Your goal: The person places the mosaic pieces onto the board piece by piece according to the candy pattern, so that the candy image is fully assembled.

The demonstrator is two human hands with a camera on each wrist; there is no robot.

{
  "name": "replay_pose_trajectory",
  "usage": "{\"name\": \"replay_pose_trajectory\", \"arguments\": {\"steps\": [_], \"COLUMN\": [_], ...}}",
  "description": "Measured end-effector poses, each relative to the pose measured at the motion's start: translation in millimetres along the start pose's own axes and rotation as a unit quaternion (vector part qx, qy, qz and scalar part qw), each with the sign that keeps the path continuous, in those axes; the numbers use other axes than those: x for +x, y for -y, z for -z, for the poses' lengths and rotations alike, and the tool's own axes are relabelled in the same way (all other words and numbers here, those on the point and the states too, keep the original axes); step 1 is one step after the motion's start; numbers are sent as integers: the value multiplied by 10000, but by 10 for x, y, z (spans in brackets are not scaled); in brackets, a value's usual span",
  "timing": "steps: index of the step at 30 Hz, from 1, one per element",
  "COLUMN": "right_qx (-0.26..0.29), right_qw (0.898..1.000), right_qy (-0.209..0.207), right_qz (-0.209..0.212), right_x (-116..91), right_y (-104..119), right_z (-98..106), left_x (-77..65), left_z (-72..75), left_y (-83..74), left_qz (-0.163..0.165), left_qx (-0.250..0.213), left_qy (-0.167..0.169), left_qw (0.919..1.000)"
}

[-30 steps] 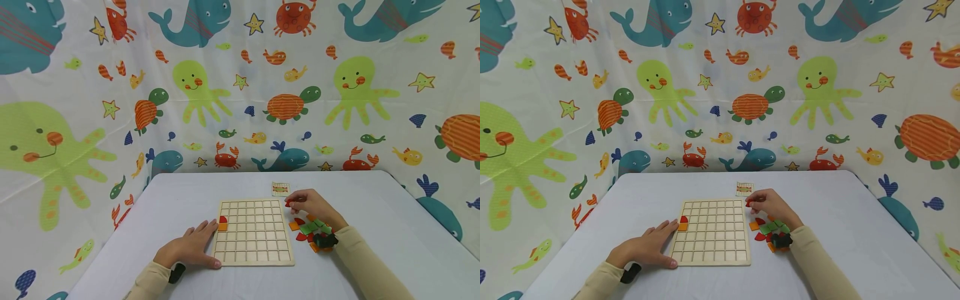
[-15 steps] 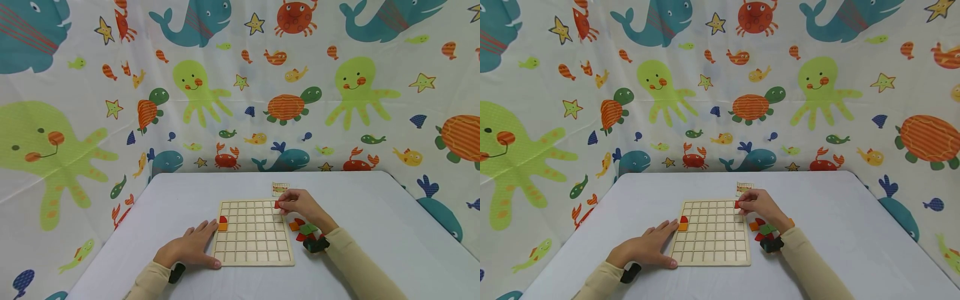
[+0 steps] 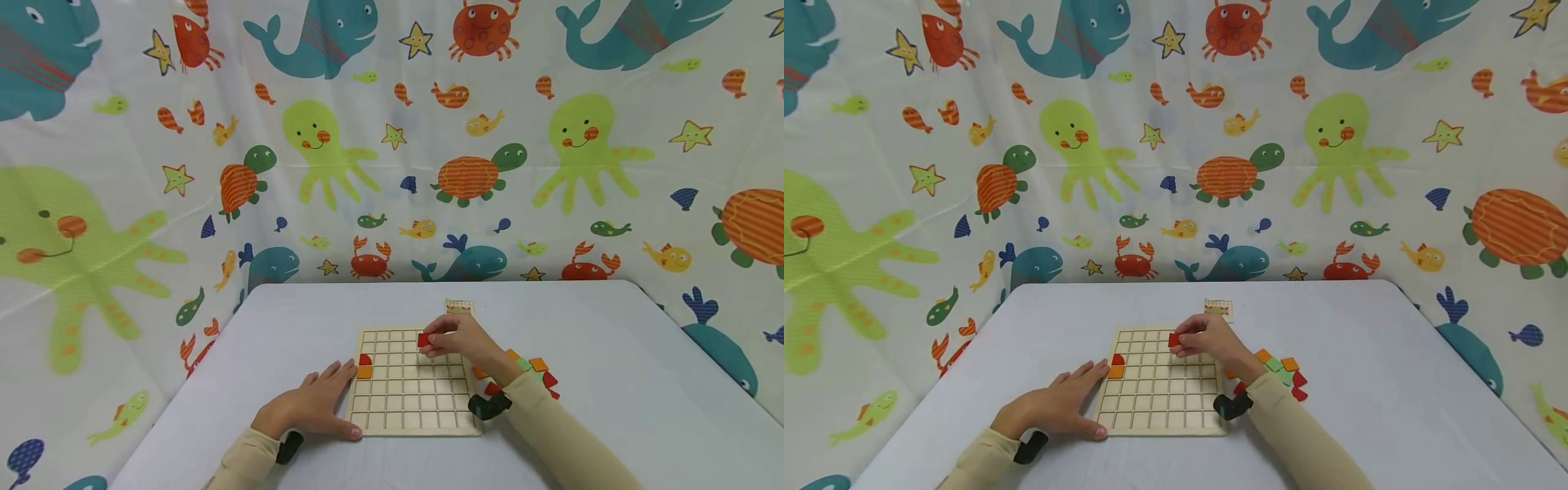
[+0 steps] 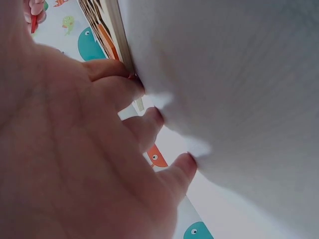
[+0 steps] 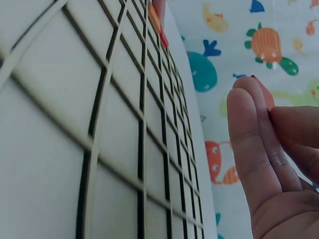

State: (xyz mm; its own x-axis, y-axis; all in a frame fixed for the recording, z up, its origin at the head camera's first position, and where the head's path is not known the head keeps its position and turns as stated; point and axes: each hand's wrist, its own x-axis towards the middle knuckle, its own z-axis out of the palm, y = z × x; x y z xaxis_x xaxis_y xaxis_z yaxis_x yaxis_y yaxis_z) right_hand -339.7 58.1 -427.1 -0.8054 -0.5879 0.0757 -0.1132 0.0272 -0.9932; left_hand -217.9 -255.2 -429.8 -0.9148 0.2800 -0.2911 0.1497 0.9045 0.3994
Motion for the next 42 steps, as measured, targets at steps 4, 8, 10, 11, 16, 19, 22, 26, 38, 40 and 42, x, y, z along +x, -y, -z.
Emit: {"name": "replay_pose_trajectory", "arguments": {"steps": [4, 8, 10, 11, 16, 19, 22, 26, 38, 40, 42], "right_qx": [-33, -78, -141, -197, -305, -245, -182, -204, -652, -771, -889], "right_qw": [9999, 9998, 9998, 9997, 9995, 9996, 9998, 9996, 9971, 9960, 9949], "right_qy": [31, -3, 30, 49, 111, 110, 88, 91, -16, -18, -20], "right_qz": [-125, -209, -169, -134, 7, 62, -23, -195, -392, -442, -471], "right_x": [63, 130, 163, 179, 231, 244, 241, 223, 201, 195, 185], "right_y": [25, 72, 99, 114, 164, 170, 161, 157, 83, 67, 54], "right_z": [-166, -351, -434, -475, -677, -786, -879, -980, -1065, -1080, -1095], "left_x": [-6, -2, -1, -3, -39, -59, -72, -86, -104, -108, -107], "left_z": [-4, 0, 6, 7, 21, 26, 31, 46, 40, 39, 34], "left_y": [-7, -14, -18, -21, -4, 19, 46, 83, 76, 67, 65], "left_qz": [8, -5, -15, -8, -10, -62, -160, -322, -246, -238, -245], "left_qx": [-6, 34, 51, 58, 61, 50, 39, 41, 60, 59, 62], "left_qy": [-14, -9, -4, -3, 2, 15, 50, 138, 49, 46, 51], "left_qw": [10000, 10000, 10000, 10000, 10000, 10000, 9999, 9994, 9997, 9997, 9997]}}
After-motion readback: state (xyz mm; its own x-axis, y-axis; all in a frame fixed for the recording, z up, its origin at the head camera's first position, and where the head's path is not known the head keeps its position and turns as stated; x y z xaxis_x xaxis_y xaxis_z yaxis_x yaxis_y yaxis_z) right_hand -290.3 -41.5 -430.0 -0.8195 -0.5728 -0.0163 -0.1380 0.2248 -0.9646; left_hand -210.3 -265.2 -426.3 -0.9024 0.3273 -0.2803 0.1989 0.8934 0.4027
